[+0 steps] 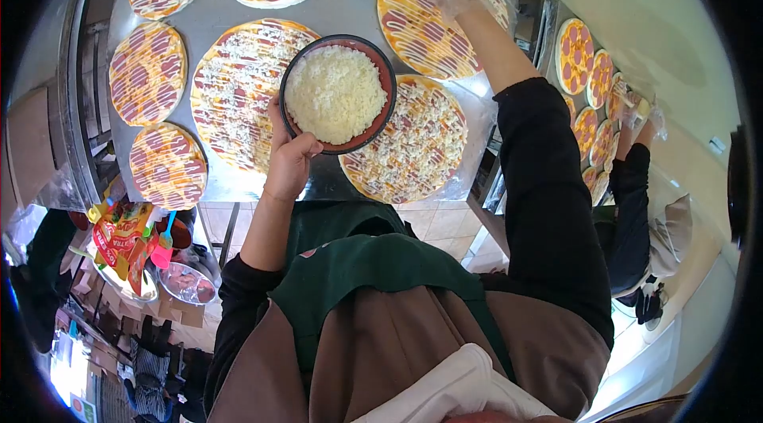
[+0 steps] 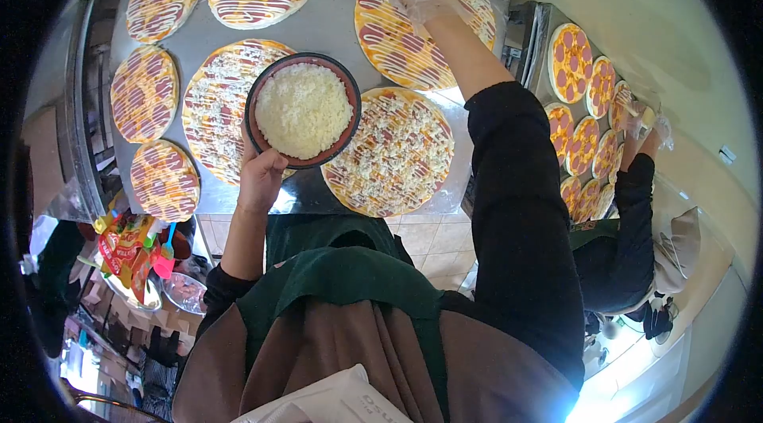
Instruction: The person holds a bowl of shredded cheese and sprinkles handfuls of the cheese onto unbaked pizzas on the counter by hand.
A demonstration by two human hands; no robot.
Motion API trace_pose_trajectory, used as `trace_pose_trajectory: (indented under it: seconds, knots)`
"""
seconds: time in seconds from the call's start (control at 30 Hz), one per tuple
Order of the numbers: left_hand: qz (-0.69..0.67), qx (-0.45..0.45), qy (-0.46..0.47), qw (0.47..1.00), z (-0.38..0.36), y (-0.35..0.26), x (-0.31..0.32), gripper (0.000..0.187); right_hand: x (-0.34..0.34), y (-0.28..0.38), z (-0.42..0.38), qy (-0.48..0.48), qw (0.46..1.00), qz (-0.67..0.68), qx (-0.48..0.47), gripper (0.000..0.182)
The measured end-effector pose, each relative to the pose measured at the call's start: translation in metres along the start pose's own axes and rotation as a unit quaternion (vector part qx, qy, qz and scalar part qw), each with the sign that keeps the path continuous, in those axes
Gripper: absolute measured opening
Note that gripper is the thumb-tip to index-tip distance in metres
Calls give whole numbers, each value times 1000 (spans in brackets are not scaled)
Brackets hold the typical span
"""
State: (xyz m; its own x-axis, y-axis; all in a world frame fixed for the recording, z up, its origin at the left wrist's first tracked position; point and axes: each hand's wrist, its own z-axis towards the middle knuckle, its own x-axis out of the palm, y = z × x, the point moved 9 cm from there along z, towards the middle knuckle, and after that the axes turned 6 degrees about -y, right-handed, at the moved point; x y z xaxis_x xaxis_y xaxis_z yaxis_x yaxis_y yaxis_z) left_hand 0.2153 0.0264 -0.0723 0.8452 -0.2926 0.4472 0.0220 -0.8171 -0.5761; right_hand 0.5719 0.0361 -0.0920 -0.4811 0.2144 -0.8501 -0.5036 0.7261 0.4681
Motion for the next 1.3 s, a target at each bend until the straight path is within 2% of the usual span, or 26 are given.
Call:
trace_pose_trajectory:
  seconds: [0.07,0.13,0.17,0.23,0.27,0.33,0.37,0.4,0.43,0.47,0.57,0.6,0.63,0.67,0.7,0.73,0.77,0.8,0.83,0.97,1.03,1.07,1.13,1.2,1.27,1.3]
  knots:
    - [0,4,-2,1000,-1,-1,1,79,8,-6,-1,-13,999,37,-2,37]
    - [-1,-1,-13,1000,-1,-2,2,78,31,-19,-5,74,992,74,72,31]
    - [-1,0,-13,1000,0,-3,2,78,32,-23,-8,73,992,74,71,31]
    - [14,3,-10,1000,2,-4,4,78,32,-10,-25,90,967,233,44,20]
    - [14,4,-10,1000,4,-5,4,78,40,-22,-21,90,967,233,43,20]
    - [19,-12,1,1000,7,-3,7,75,40,2,-25,50,942,207,-260,22]
    - [19,-12,1,1000,11,-2,8,75,39,-2,-28,50,942,208,-261,22]
    - [16,14,-12,1000,16,-3,8,74,38,-6,-37,112,938,310,-108,22]
    - [12,39,-25,999,22,-6,7,72,42,-10,-49,171,899,400,49,22]
    - [13,40,-25,999,27,-5,10,72,31,-3,-54,171,899,401,49,22]
    - [26,46,1,999,46,-4,20,70,22,-7,-64,226,901,364,64,23]
    - [27,47,1,999,50,-7,27,70,-1,1,-53,70,982,128,-119,23]
    - [19,35,-3,999,51,-9,37,71,-22,31,-64,-94,945,-123,-288,24]
    - [11,22,-7,1000,55,-9,43,72,-29,32,-70,-94,945,-122,-289,24]
    - [54,16,3,998,66,-4,41,72,-48,34,-79,-49,981,-11,-188,24]
    - [55,17,3,998,69,-5,47,72,-54,28,-85,-3,992,99,-80,24]
    - [56,18,4,998,69,-7,55,66,-55,27,-87,-5,992,99,-80,24]
    - [58,18,6,998,71,-8,63,59,-51,28,-91,25,983,163,-83,24]
    - [60,7,29,998,75,-5,70,62,-47,29,-95,54,969,226,-86,23]
    - [65,-35,86,994,74,2,99,61,-21,50,-109,47,975,139,-164,31]
    - [75,-48,101,991,80,13,104,61,-16,78,-131,-11,961,-69,-268,38]
    - [83,-62,113,988,82,20,106,61,-15,82,-137,-14,961,-69,-267,38]
    - [93,-56,118,987,82,21,107,61,5,82,-149,64,949,-144,-272,43]
    - [75,-60,107,990,81,22,104,59,13,72,-148,85,946,-116,-290,41]
    - [67,-54,107,991,82,19,102,62,25,54,-145,179,947,-105,-245,40]
    - [59,-47,106,991,81,17,103,65,27,49,-146,178,948,-104,-243,40]
